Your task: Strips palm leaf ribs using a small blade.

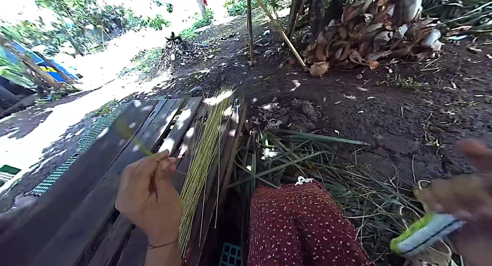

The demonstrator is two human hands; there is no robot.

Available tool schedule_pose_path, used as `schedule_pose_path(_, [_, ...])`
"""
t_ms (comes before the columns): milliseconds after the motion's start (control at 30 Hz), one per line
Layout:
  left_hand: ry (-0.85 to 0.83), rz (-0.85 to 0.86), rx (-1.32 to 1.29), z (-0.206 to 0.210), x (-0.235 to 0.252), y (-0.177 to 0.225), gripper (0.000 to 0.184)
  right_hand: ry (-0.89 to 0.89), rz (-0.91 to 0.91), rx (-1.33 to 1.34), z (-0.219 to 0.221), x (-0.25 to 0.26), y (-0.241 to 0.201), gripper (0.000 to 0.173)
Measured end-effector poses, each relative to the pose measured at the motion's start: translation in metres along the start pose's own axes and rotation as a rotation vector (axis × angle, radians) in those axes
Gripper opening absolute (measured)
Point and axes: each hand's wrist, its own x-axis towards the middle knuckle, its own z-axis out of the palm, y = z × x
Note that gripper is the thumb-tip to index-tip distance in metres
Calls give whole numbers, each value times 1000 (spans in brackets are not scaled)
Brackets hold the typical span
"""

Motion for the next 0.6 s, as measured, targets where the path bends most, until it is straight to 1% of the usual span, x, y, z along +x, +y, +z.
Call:
schedule_pose_path(67, [179,-98,-239,2,14,20,15,-154,131,45,49,-1,18,41])
schedule_pose_path(133, [301,-143,-434,2,18,40,14,-298,237,137,82,-6,33,41])
schedule_pose_path(167, [342,-162,-530,5,17,48,13,-356,266,183,95,-8,39,41])
schedule_pose_path(233, [372,-219,-724,12,8,64,8,-438,295,308,118,-8,48,41])
schedule_pose_path(333, [310,-326,-895,25,-15,85,7,-499,286,395,141,-5,53,45])
schedule_pose_path(433, [206,-367,-1023,38,-40,100,12,-507,278,448,155,0,51,50])
schedule_pose_path(533, [149,-379,-1087,51,-58,116,14,-480,273,483,164,5,46,53])
schedule_pose_path(600, [122,-384,-1115,57,-67,126,15,-430,268,525,166,6,44,49])
